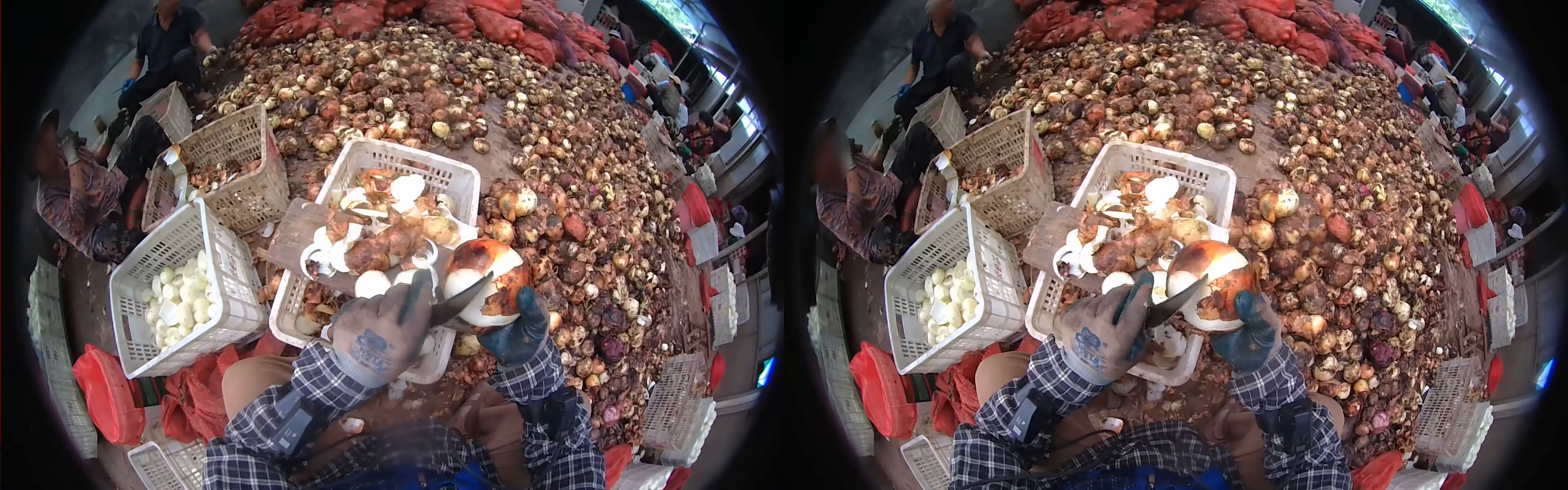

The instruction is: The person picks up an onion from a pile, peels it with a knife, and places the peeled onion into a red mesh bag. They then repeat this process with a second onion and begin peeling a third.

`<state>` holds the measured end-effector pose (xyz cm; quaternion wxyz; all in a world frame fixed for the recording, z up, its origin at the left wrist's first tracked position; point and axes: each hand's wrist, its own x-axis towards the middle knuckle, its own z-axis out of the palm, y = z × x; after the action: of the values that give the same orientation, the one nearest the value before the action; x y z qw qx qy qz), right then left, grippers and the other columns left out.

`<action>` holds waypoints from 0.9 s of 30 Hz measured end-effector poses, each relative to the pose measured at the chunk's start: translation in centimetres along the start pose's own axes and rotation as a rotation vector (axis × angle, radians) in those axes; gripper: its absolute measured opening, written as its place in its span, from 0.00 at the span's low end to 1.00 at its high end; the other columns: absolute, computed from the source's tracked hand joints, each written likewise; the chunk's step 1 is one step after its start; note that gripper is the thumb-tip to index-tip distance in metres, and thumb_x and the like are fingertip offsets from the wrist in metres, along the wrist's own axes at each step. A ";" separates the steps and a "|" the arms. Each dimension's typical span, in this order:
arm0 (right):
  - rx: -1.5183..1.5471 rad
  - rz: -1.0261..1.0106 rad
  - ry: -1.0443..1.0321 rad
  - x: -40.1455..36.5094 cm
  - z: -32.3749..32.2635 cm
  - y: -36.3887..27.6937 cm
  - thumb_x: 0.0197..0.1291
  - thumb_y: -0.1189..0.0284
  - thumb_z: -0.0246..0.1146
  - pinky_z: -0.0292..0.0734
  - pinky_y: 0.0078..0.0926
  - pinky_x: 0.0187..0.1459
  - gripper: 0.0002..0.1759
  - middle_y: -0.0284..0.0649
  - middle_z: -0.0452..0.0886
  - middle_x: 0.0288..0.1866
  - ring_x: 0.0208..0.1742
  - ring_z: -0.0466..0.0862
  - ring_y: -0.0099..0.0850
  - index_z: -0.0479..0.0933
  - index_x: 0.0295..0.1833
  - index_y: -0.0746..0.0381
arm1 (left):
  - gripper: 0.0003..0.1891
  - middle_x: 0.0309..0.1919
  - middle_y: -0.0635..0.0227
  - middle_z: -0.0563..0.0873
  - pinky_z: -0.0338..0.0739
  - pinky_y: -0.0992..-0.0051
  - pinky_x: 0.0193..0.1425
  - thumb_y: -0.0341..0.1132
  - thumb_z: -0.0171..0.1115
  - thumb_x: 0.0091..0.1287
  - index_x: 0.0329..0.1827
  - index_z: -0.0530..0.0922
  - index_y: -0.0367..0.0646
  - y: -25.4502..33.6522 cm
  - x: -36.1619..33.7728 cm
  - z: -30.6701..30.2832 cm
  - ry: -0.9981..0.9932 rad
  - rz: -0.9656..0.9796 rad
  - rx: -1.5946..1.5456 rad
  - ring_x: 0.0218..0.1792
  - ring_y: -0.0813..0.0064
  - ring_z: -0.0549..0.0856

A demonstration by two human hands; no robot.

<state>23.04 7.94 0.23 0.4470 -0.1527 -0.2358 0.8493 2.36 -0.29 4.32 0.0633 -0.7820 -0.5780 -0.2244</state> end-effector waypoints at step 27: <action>-0.147 -0.022 0.009 -0.1 -0.1 0.0 0.59 0.62 0.66 0.65 0.49 0.70 0.39 0.48 0.70 0.68 0.68 0.71 0.44 0.58 0.71 0.66 | 0.28 0.32 0.62 0.78 0.81 0.69 0.27 0.33 0.59 0.56 0.62 0.71 0.34 0.0 0.0 -0.2 -0.063 -0.043 0.050 0.26 0.69 0.85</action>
<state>23.14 7.94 0.14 0.4449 -0.1862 -0.2972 0.8240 2.26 -0.38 4.51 0.0597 -0.7743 -0.6018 -0.1865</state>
